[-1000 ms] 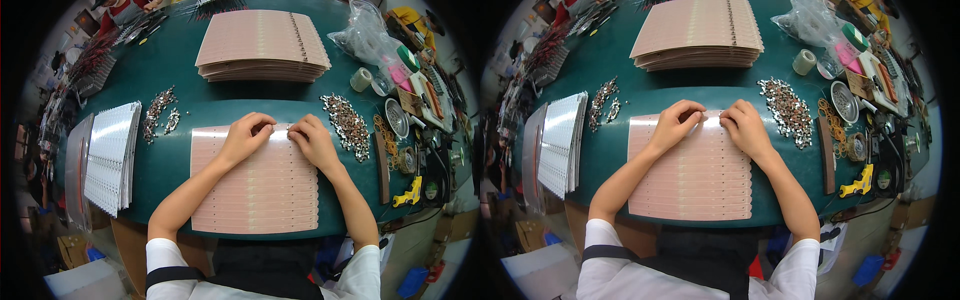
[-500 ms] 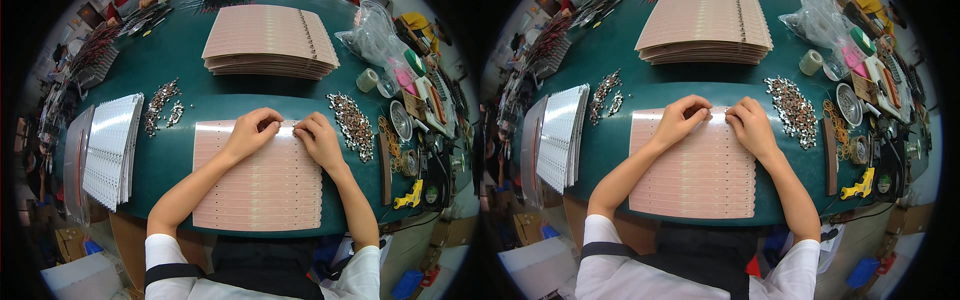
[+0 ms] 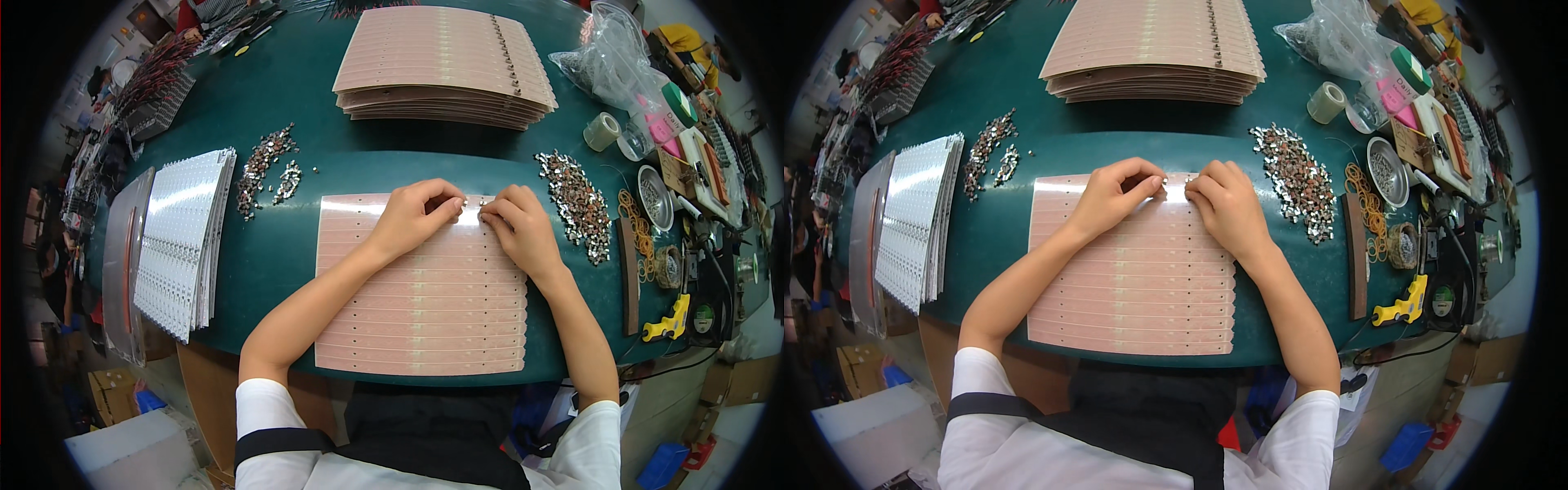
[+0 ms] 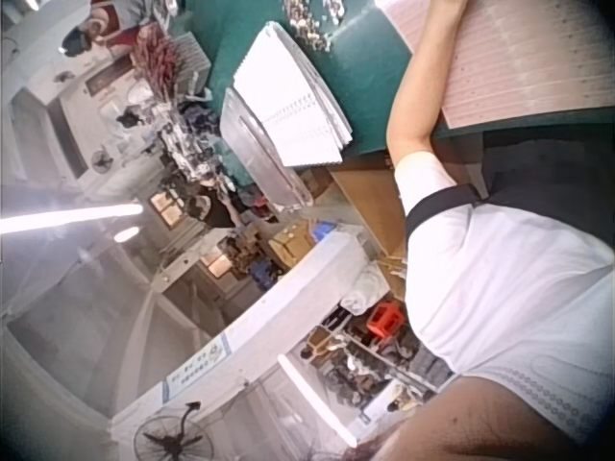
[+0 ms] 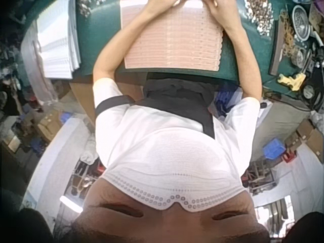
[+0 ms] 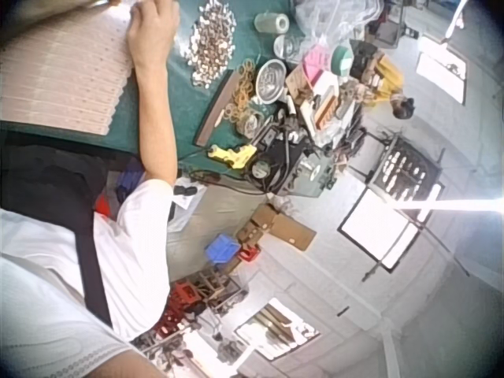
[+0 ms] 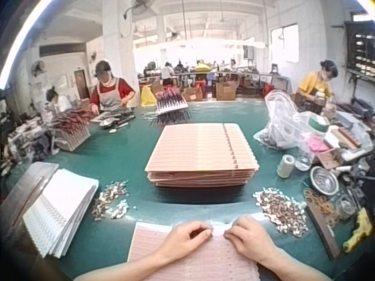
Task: The person assembles electronic components onto LED strips by hand, securing them with metal fasteners.
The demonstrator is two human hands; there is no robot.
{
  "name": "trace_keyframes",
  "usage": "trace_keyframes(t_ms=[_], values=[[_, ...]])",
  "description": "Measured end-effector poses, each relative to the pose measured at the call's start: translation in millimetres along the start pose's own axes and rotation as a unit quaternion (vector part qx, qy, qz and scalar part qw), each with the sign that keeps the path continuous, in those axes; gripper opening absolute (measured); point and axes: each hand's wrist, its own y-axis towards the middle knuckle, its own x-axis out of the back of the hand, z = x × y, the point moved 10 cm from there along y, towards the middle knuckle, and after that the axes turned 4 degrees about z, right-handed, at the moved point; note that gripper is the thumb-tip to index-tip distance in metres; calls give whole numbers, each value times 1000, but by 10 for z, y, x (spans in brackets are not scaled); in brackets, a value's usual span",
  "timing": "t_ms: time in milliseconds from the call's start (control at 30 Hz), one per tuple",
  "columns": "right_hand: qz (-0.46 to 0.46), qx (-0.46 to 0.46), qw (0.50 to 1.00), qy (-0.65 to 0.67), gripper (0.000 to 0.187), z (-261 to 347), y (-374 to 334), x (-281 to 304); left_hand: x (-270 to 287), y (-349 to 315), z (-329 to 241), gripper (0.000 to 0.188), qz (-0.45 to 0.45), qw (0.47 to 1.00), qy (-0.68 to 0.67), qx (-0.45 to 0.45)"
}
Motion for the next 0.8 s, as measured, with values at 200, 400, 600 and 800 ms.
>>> trace_keyframes(t_ms=[200,400,600,800], values=[[-2,-75,996,43,10,-59,-49,122,-21,-13,30,19,9,999,-21,25],[-56,-39,992,102,15,256,15,219,-24,-12,-25,20,4,998,46,-36],[-18,-78,985,150,14,213,-17,35,-60,-33,-69,20,22,998,36,-41],[-13,-131,982,132,12,-19,-87,107,-116,-31,-67,18,43,998,31,-44]])
